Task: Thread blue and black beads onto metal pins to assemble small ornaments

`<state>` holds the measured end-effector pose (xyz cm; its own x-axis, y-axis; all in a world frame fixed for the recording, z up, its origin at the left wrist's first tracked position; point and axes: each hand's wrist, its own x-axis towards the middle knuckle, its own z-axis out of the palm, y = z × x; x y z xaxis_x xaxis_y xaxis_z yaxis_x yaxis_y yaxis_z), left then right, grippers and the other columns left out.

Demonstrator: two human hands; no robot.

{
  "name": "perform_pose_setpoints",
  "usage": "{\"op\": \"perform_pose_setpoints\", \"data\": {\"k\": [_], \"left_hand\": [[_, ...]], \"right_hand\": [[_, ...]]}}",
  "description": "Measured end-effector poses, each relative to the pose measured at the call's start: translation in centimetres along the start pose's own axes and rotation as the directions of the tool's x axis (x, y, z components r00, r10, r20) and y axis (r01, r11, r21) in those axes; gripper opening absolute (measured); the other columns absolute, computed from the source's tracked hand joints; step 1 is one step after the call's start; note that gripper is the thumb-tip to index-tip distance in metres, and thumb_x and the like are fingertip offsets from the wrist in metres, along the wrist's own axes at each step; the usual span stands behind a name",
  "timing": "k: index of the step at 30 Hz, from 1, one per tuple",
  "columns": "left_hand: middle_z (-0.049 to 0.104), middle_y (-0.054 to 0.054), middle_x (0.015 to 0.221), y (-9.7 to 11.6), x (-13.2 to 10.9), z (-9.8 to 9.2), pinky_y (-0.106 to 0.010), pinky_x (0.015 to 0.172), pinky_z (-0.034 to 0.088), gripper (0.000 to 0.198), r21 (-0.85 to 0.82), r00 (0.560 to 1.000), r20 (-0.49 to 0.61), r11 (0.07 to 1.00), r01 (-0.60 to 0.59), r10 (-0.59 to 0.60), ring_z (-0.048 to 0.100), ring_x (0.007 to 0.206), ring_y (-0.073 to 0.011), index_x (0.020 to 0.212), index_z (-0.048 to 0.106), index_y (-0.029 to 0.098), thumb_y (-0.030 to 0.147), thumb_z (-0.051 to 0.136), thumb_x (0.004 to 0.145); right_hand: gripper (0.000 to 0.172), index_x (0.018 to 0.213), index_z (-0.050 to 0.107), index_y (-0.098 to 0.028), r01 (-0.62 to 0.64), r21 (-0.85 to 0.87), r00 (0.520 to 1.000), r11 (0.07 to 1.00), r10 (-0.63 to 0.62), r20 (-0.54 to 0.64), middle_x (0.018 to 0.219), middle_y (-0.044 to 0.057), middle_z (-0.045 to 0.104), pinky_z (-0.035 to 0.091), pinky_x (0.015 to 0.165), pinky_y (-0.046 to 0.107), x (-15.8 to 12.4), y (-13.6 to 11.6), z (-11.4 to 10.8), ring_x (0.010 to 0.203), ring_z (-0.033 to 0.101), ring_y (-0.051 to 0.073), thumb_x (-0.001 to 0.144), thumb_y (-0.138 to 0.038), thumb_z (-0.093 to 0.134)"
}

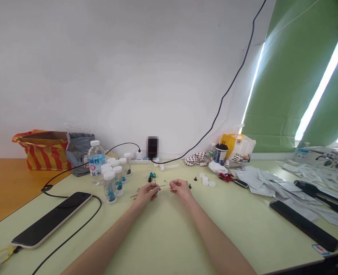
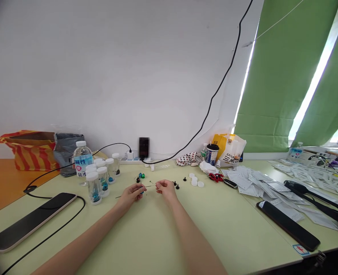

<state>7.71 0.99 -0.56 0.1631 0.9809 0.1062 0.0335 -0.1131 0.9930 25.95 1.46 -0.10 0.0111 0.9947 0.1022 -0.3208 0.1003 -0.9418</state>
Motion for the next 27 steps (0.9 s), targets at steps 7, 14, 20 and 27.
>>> {"op": "perform_pose_setpoints", "data": {"k": [7, 14, 20, 27], "left_hand": [[0.064, -0.001, 0.084, 0.32, -0.25, 0.07, -0.025, 0.052, 0.05, 0.015, 0.007, 1.0, 0.008, 1.0, 0.001, -0.001, 0.058, 0.059, -0.0105, 0.095, 0.06, 0.014, 0.027, 0.058, 0.087], [0.064, -0.001, 0.084, 0.37, -0.25, 0.07, -0.025, 0.051, 0.05, 0.015, -0.002, 1.0, 0.005, 1.0, 0.002, -0.002, 0.058, 0.059, -0.0104, 0.095, 0.06, 0.014, 0.027, 0.058, 0.087], [0.064, -0.001, 0.083, 0.25, -0.16, 0.05, -0.024, 0.051, 0.05, 0.015, -0.017, 1.0, 0.006, 1.0, 0.004, -0.004, 0.058, 0.058, -0.0102, 0.095, 0.06, 0.014, 0.026, 0.058, 0.087], [0.064, -0.001, 0.084, 0.21, -0.16, 0.01, -0.025, 0.052, 0.051, 0.015, -0.033, 1.0, -0.001, 0.999, -0.001, 0.001, 0.059, 0.059, -0.0104, 0.095, 0.06, 0.014, 0.027, 0.058, 0.087]], "right_hand": [[0.047, 0.07, 0.067, -0.015, 0.013, 0.039, 1.0, 0.999, -0.013, -0.004, 0.061, 0.0, 0.063, 0.048, 0.061, 0.028, -0.01, -0.26, 0.05, 0.055, 0.056, 0.01, 0.04, -0.046, 0.085], [0.049, 0.073, 0.071, -0.013, 0.001, 0.064, 0.999, 0.998, -0.004, 0.044, 0.069, 0.005, 0.068, 0.051, 0.077, 0.034, -0.02, -0.31, -0.23, 0.064, 0.062, 0.014, 0.039, -0.044, 0.086], [0.049, 0.071, 0.071, -0.012, -0.002, 0.051, 0.999, 0.999, 0.0, 0.046, 0.067, 0.006, 0.067, 0.052, 0.075, 0.035, 0.01, -0.24, -0.38, 0.063, 0.061, 0.014, 0.039, -0.046, 0.086], [0.047, 0.066, 0.069, -0.013, 0.005, 0.014, 1.0, 1.0, -0.005, 0.028, 0.066, 0.003, 0.062, 0.054, 0.061, 0.032, 0.0, -0.02, -0.34, 0.059, 0.056, 0.012, 0.04, -0.048, 0.085]]}}
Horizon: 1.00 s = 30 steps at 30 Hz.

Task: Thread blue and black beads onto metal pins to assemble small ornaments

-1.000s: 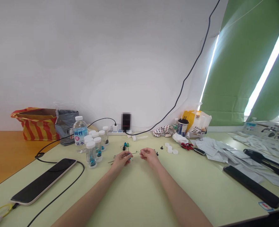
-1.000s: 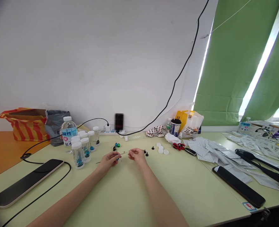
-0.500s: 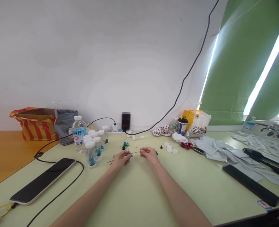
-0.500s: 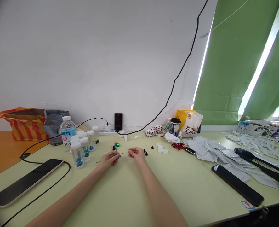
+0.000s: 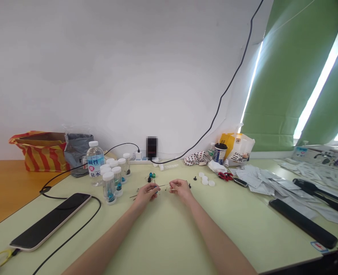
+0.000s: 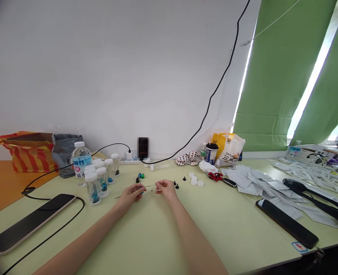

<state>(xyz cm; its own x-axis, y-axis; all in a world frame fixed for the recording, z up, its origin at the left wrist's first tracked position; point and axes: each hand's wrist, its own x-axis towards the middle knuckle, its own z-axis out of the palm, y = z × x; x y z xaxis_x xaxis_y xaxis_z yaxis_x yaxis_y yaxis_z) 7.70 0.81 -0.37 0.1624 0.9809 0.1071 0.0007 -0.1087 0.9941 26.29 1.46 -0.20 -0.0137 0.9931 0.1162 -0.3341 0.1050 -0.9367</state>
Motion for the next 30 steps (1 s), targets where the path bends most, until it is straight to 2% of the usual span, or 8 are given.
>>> {"op": "perform_pose_setpoints", "data": {"k": [8, 15, 18, 24, 27, 30], "left_hand": [[0.064, 0.0, 0.083, 0.26, -0.21, 0.15, -0.024, 0.051, 0.05, 0.014, 0.01, 1.0, 0.0, 1.0, 0.004, -0.004, 0.058, 0.057, -0.0099, 0.094, 0.06, 0.014, 0.025, 0.058, 0.087], [0.064, 0.0, 0.083, 0.41, -0.34, 0.19, -0.025, 0.052, 0.05, 0.015, 0.014, 1.0, 0.006, 1.0, 0.004, -0.004, 0.058, 0.058, -0.0102, 0.095, 0.06, 0.014, 0.026, 0.058, 0.087], [0.064, 0.0, 0.083, 0.29, -0.24, 0.18, -0.025, 0.051, 0.05, 0.014, 0.018, 1.0, 0.008, 1.0, 0.007, -0.007, 0.058, 0.058, -0.0101, 0.095, 0.06, 0.014, 0.026, 0.058, 0.087], [0.064, 0.0, 0.081, 0.06, -0.07, 0.18, -0.025, 0.052, 0.05, 0.014, 0.019, 1.0, 0.005, 1.0, 0.005, -0.005, 0.058, 0.057, -0.0102, 0.094, 0.06, 0.014, 0.026, 0.058, 0.087], [0.065, 0.001, 0.079, -0.06, 0.02, 0.19, -0.025, 0.052, 0.05, 0.014, 0.017, 1.0, -0.002, 1.0, 0.002, -0.002, 0.058, 0.056, -0.0101, 0.092, 0.061, 0.013, 0.026, 0.058, 0.087], [0.064, 0.002, 0.075, -0.22, 0.15, 0.18, -0.025, 0.052, 0.051, 0.014, 0.016, 1.0, 0.001, 1.0, 0.001, -0.001, 0.058, 0.055, -0.0101, 0.091, 0.061, 0.013, 0.026, 0.059, 0.087]], "right_hand": [[0.048, 0.071, 0.066, -0.013, -0.029, 0.04, 0.999, 0.999, 0.027, 0.04, 0.063, 0.003, 0.063, 0.053, 0.064, 0.032, 0.0, -0.02, -0.07, 0.055, 0.057, 0.012, 0.043, -0.047, 0.085], [0.046, 0.065, 0.064, -0.013, -0.015, 0.044, 1.0, 0.999, 0.015, 0.012, 0.06, 0.001, 0.061, 0.051, 0.059, 0.029, 0.01, 0.22, 0.05, 0.054, 0.055, 0.011, 0.042, -0.047, 0.085], [0.047, 0.069, 0.064, -0.014, -0.006, 0.048, 1.0, 0.999, 0.006, 0.006, 0.059, 0.0, 0.06, 0.05, 0.06, 0.029, 0.03, 0.23, 0.04, 0.054, 0.055, 0.011, 0.042, -0.046, 0.086], [0.047, 0.071, 0.066, -0.014, 0.008, 0.025, 1.0, 1.0, -0.008, 0.008, 0.064, 0.003, 0.064, 0.052, 0.066, 0.032, 0.03, 0.19, -0.11, 0.054, 0.056, 0.011, 0.044, -0.048, 0.084], [0.044, 0.071, 0.066, -0.013, 0.014, -0.002, 1.0, 1.0, -0.014, -0.008, 0.063, 0.002, 0.064, 0.052, 0.066, 0.032, 0.09, 0.29, -0.13, 0.053, 0.056, 0.011, 0.049, -0.047, 0.083], [0.034, 0.071, 0.064, -0.013, 0.021, -0.038, 0.999, 0.999, -0.022, -0.033, 0.059, -0.002, 0.06, 0.051, 0.061, 0.029, 0.14, 0.4, -0.1, 0.052, 0.054, 0.009, 0.061, -0.042, 0.079]]}}
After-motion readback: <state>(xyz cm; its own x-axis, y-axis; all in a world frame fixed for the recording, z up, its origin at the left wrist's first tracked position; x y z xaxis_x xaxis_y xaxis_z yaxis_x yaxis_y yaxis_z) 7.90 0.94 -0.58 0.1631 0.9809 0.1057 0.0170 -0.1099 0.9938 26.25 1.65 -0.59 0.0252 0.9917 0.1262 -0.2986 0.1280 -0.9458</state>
